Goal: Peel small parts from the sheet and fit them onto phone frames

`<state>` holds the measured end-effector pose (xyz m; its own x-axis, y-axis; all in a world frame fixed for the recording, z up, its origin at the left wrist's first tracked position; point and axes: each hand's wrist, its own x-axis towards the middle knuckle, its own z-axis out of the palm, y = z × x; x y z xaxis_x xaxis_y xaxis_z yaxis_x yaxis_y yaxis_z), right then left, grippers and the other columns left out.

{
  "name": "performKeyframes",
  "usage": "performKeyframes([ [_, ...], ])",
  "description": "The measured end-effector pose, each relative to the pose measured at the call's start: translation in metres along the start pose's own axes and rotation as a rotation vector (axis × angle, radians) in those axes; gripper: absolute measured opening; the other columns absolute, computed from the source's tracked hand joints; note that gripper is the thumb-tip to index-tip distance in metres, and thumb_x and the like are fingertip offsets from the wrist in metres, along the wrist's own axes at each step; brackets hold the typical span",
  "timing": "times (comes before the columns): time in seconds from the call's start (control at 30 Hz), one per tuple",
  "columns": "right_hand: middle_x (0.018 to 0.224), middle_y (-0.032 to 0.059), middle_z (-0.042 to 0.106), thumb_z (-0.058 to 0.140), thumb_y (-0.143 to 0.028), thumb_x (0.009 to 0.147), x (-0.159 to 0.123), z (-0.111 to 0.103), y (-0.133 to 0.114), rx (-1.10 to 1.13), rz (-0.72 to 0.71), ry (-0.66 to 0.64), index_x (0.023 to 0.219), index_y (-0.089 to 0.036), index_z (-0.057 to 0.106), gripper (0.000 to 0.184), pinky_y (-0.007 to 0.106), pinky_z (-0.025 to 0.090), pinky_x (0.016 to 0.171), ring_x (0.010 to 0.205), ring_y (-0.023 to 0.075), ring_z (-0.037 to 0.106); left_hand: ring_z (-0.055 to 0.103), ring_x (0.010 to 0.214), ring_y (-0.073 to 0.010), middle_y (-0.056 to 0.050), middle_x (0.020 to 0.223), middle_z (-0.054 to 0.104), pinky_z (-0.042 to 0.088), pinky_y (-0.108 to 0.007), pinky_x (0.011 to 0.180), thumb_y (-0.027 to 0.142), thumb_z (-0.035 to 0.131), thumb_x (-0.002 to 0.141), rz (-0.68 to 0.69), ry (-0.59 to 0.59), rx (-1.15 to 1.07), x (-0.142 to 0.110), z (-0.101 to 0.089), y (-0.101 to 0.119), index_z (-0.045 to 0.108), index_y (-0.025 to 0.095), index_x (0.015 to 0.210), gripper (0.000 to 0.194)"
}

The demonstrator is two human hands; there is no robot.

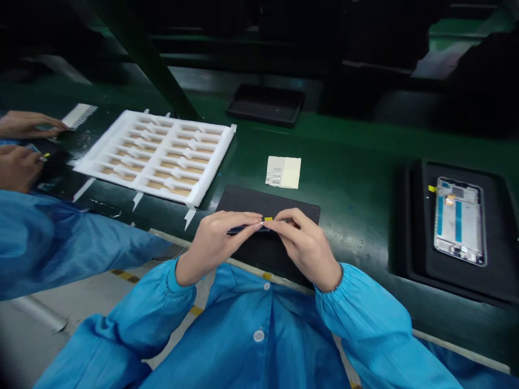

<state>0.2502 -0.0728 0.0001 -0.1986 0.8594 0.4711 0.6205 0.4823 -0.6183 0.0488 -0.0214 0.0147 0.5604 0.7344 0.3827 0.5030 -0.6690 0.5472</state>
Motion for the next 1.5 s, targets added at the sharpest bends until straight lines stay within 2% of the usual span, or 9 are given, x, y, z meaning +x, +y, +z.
performKeyframes([
  [0.17,0.105,0.0098,0.064,0.052,-0.001,0.093,-0.008,0.004,0.002,-0.238,-0.127,-0.017,0.114,-0.019,0.067,0.031,0.031,0.05,0.073,0.086,0.0179,0.062,0.072,0.097,-0.015,-0.002,0.111,0.075,0.052,-0.026,0.078,0.018,0.063,0.093,0.165,0.077,0.105,-0.013,0.001,-0.008,0.068,0.019,0.109,0.017],
  [0.33,0.098,0.0068,0.064,0.063,-0.016,0.092,0.013,-0.008,0.0,0.026,0.057,0.022,0.104,-0.019,0.069,0.014,0.029,0.05,0.074,0.084,0.0167,0.062,0.071,0.1,-0.0172,-0.005,0.118,0.072,0.051,-0.028,0.077,0.007,0.054,0.094,0.331,0.053,0.203,-0.02,-0.001,-0.019,0.064,0.017,0.119,0.029],
  [0.47,0.089,0.0034,0.064,0.063,-0.019,0.09,0.065,0.003,0.043,-0.021,0.244,0.177,0.091,-0.019,0.068,0.004,0.028,0.045,0.064,0.069,0.0148,0.056,0.071,0.1,-0.017,-0.002,0.112,0.074,0.051,-0.026,0.081,0.018,0.053,0.097,0.102,-0.161,-0.018,0.019,-0.001,-0.042,0.071,0.021,0.109,0.021],
  [0.6,0.083,0.0042,0.061,0.061,-0.014,0.087,0.112,0.035,0.095,-0.137,0.282,-0.134,0.08,-0.017,0.065,0.009,0.03,0.043,0.071,0.072,0.0166,0.055,0.07,0.104,-0.0215,-0.007,0.134,0.062,0.053,-0.025,0.083,0.024,0.064,0.09,-0.097,-0.502,-0.297,0.065,0.005,-0.065,0.077,0.02,0.099,0.016],
  [0.73,0.077,0.0048,0.057,0.058,-0.012,0.085,0.124,0.054,0.111,-0.165,0.261,-0.238,0.073,-0.017,0.061,0.014,0.031,0.039,0.07,0.075,0.019,0.053,0.072,0.095,-0.0216,-0.008,0.116,0.072,0.052,-0.024,0.073,0.019,0.067,0.086,-0.121,-0.582,-0.32,0.081,0.014,-0.074,0.078,0.017,0.094,0.014],
  [1.0,0.084,0.0061,0.055,0.053,-0.015,0.087,0.116,0.057,0.112,-0.073,0.267,-0.169,0.075,-0.019,0.051,0.012,0.033,0.042,0.079,0.083,0.0203,0.052,0.072,0.096,-0.0208,-0.002,0.082,0.077,0.051,-0.021,0.069,0.014,0.069,0.082,-0.142,-0.606,-0.31,0.083,0.016,-0.073,0.078,0.019,0.089,0.012],
  [1.13,0.083,0.0044,0.059,0.046,-0.022,0.092,0.113,0.059,0.114,0.063,0.348,0.018,0.083,-0.02,0.05,0.009,0.032,0.047,0.075,0.078,0.0177,0.057,0.061,0.123,-0.0237,-0.005,0.094,0.078,0.051,-0.02,0.072,0.014,0.069,0.082,-0.13,-0.615,-0.311,0.085,0.017,-0.073,0.077,0.019,0.088,0.011],
  [1.3,0.079,0.0035,0.064,0.051,-0.032,0.091,0.111,0.05,0.102,0.234,0.398,0.207,0.086,-0.019,0.05,0.014,0.031,0.054,0.069,0.071,0.0159,0.065,0.071,0.103,-0.0223,-0.011,0.137,0.059,0.053,-0.023,0.079,0.015,0.07,0.083,-0.135,-0.57,-0.294,0.079,0.013,-0.069,0.077,0.017,0.091,0.011],
  [1.5,0.08,0.0032,0.07,0.08,-0.032,0.074,0.091,0.011,0.04,0.326,0.4,0.345,0.085,-0.02,0.063,0.024,0.034,0.059,0.069,0.078,0.0214,0.07,0.064,0.117,-0.0201,-0.003,0.135,0.062,0.05,-0.029,0.096,0.023,0.058,0.094,-0.038,-0.304,-0.114,0.038,-0.011,-0.045,0.073,0.024,0.105,0.018],
])
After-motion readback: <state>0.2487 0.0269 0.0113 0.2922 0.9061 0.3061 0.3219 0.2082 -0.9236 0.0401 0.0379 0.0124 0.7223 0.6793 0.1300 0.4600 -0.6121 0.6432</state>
